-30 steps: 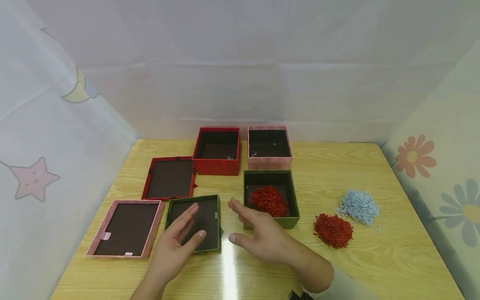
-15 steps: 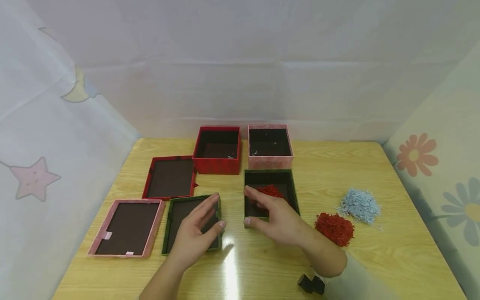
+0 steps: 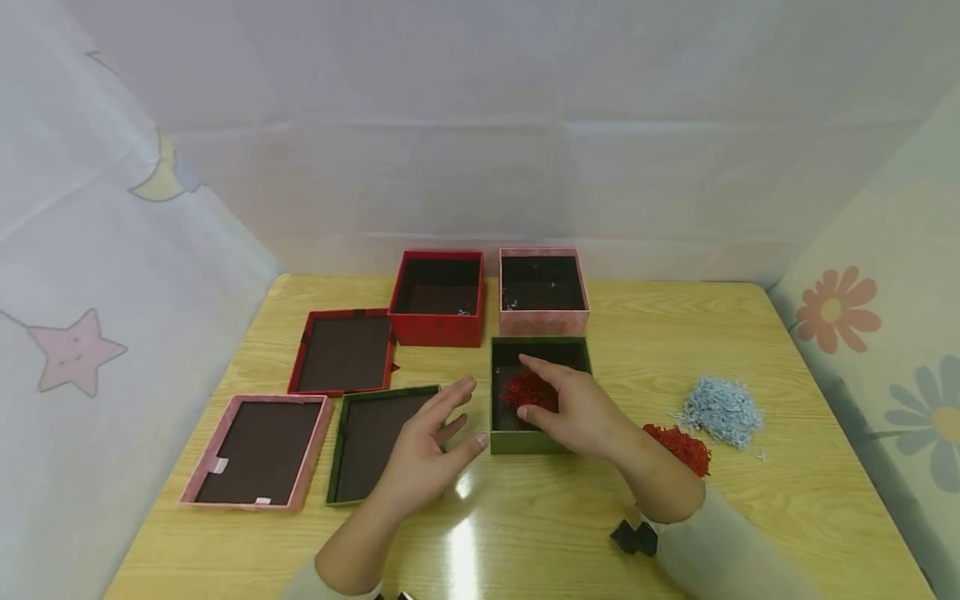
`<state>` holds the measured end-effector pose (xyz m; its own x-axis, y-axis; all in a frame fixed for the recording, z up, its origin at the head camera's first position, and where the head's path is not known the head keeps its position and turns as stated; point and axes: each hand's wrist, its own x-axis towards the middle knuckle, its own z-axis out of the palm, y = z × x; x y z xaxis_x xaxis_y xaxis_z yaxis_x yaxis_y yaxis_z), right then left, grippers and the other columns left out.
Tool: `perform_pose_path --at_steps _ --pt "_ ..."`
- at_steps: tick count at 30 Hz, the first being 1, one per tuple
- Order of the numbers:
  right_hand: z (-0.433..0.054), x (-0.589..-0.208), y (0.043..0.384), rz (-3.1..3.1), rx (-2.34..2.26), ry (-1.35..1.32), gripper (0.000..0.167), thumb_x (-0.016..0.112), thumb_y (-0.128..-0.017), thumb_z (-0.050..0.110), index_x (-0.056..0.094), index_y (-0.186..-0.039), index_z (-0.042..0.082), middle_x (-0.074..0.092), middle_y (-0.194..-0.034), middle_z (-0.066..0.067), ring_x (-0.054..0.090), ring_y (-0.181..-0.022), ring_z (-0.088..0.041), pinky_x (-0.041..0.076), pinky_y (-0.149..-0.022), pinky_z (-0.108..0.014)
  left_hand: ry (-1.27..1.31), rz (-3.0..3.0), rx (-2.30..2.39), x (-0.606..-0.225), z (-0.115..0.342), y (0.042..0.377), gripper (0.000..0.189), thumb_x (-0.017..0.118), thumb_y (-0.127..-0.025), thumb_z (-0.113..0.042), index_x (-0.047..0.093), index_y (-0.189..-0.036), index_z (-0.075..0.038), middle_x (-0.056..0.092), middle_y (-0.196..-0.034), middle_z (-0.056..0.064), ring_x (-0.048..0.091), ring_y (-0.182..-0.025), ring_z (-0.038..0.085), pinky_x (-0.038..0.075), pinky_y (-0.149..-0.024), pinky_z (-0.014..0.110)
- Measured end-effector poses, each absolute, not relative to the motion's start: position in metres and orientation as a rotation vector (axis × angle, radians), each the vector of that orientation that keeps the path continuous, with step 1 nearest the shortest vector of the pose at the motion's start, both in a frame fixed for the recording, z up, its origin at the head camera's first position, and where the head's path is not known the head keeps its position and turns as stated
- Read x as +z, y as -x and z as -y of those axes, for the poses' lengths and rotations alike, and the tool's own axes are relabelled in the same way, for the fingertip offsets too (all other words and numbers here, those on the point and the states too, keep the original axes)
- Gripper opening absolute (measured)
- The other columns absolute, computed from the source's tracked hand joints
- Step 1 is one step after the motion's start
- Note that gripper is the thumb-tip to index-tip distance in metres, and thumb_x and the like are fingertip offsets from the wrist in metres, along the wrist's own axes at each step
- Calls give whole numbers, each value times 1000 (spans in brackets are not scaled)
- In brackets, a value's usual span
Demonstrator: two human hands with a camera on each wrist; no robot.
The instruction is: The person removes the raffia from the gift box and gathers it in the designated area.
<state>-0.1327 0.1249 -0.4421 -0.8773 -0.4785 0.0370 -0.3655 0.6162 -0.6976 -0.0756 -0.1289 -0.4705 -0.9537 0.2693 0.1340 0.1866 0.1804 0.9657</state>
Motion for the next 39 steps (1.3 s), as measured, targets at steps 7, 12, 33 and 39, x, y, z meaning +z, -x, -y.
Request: perform_pose_path --at_steps 7,12,33,39 --pt "-121 -447 144 -2690 -923 702 75 77 -96 28 42 -159 7 50 -156 -12 49 -141 -29 41 -117 -51 -374 -2341 1859 -473 118 82 69 80 -94 -17 49 -156 -25 39 -161 -7 44 -144 25 52 -107 48" --pt "-113 -450 152 -2659 -781 712 80 77 -96 29 38 -160 5 46 -159 -14 46 -144 -31 39 -119 -51 -296 -2333 1834 -475 114 86 70 80 -94 -20 49 -156 -23 39 -162 -3 47 -142 24 55 -103 47" --pt "-103 -467 176 -2593 -690 664 78 87 -85 13 52 -155 20 63 -142 -9 61 -125 -30 54 -101 -47 -244 -2250 1867 -485 106 92 72 82 -92 -17 49 -155 -25 42 -157 -6 50 -139 28 53 -105 52" --pt "-103 -466 176 -2574 -677 673 54 85 -86 10 71 -137 22 72 -129 -2 64 -122 -27 55 -100 -46 -243 -2265 1849 -486 106 94 73 82 -92 -21 48 -157 -22 41 -157 -6 50 -139 28 53 -105 52"
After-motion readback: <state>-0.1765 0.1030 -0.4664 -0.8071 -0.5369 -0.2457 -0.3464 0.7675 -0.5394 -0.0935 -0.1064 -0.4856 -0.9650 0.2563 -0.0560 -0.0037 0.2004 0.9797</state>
